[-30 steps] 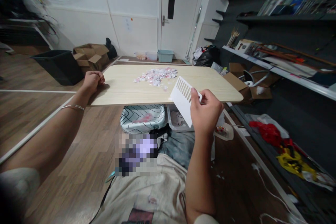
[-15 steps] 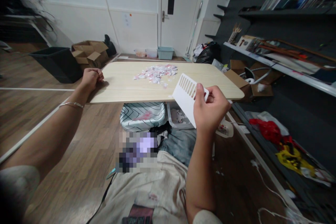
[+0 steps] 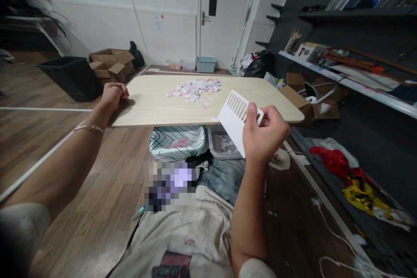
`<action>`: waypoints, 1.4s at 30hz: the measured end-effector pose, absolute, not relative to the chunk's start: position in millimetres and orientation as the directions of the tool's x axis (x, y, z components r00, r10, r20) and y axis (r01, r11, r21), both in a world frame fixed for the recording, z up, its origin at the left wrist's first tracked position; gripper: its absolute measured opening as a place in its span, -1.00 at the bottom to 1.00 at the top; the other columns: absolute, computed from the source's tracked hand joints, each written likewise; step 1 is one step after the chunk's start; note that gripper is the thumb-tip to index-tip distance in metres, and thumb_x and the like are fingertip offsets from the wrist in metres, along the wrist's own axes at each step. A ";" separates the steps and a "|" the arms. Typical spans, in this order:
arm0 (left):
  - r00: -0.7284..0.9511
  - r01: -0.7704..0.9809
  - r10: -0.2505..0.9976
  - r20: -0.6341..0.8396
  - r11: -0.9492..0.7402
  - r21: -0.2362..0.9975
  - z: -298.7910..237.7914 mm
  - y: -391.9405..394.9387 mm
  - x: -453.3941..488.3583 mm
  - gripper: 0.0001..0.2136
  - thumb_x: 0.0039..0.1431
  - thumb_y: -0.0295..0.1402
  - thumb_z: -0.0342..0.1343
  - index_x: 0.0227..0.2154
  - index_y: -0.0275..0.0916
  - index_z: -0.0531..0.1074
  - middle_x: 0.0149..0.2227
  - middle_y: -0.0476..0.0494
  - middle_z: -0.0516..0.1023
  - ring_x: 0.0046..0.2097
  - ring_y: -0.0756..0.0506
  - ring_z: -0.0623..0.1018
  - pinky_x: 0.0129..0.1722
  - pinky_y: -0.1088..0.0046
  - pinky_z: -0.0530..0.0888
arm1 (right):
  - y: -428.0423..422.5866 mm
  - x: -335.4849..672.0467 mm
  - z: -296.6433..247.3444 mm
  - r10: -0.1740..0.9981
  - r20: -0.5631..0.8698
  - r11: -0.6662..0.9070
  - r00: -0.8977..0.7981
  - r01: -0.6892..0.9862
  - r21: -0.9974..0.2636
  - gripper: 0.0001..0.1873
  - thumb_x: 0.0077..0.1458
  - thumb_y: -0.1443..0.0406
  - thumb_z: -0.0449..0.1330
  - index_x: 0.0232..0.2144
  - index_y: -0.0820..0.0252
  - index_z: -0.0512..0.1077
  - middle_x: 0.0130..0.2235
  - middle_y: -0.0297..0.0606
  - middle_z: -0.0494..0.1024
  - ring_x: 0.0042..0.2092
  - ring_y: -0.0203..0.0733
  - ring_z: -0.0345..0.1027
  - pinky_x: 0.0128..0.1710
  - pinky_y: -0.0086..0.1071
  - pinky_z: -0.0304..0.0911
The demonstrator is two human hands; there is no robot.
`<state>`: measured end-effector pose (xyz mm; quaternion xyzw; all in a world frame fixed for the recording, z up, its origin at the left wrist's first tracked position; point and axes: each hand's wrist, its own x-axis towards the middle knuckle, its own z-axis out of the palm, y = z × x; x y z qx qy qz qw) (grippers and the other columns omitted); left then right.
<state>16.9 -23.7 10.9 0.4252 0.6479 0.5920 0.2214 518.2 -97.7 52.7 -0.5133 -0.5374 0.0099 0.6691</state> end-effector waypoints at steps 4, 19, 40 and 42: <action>-0.541 0.291 0.808 0.234 -0.081 0.953 9.7 -22.8 16.3 -0.84 0.04 -0.43 -0.06 -0.49 -0.10 0.03 -0.71 0.15 0.11 -0.61 0.16 0.21 -0.37 0.31 0.12 | -100.0 522.6 53.0 0.556 0.713 0.443 0.427 0.573 -0.689 -0.44 0.33 -0.10 0.49 -0.46 -0.05 0.29 -0.54 -0.38 0.36 -0.45 -0.10 0.43 -0.49 -0.31 0.21; -0.555 0.276 0.801 0.225 -0.078 0.958 8.4 -22.0 14.7 -0.83 0.08 -0.49 0.01 -0.47 -0.16 0.12 -0.69 0.15 0.12 -0.62 0.16 0.24 -0.36 0.30 0.05 | -108.4 522.9 58.4 0.554 0.721 0.462 0.416 0.567 -0.683 -0.40 0.30 -0.18 0.47 -0.48 -0.06 0.29 -0.54 -0.36 0.37 -0.47 -0.11 0.43 -0.56 -0.32 0.17; -0.545 0.295 0.805 0.233 -0.076 0.953 3.4 -17.7 8.9 -0.81 0.05 -0.49 -0.06 -0.45 -0.12 0.00 -0.67 0.16 0.11 -0.58 0.18 0.24 -0.34 0.26 0.01 | -111.1 530.4 62.4 0.526 0.736 0.464 0.426 0.581 -0.668 -0.43 0.23 -0.16 0.48 -0.50 -0.05 0.30 -0.53 -0.34 0.38 -0.47 -0.10 0.43 -0.55 -0.32 0.14; -0.543 0.290 0.807 0.234 -0.081 0.954 3.4 -18.0 8.9 -0.81 0.06 -0.48 -0.06 -0.45 -0.12 0.01 -0.67 0.15 0.13 -0.56 0.18 0.23 -0.33 0.26 0.02 | -112.5 530.5 62.8 0.537 0.731 0.464 0.420 0.577 -0.672 -0.46 0.25 -0.11 0.48 -0.49 -0.05 0.30 -0.52 -0.32 0.41 -0.45 -0.07 0.46 -0.54 -0.32 0.19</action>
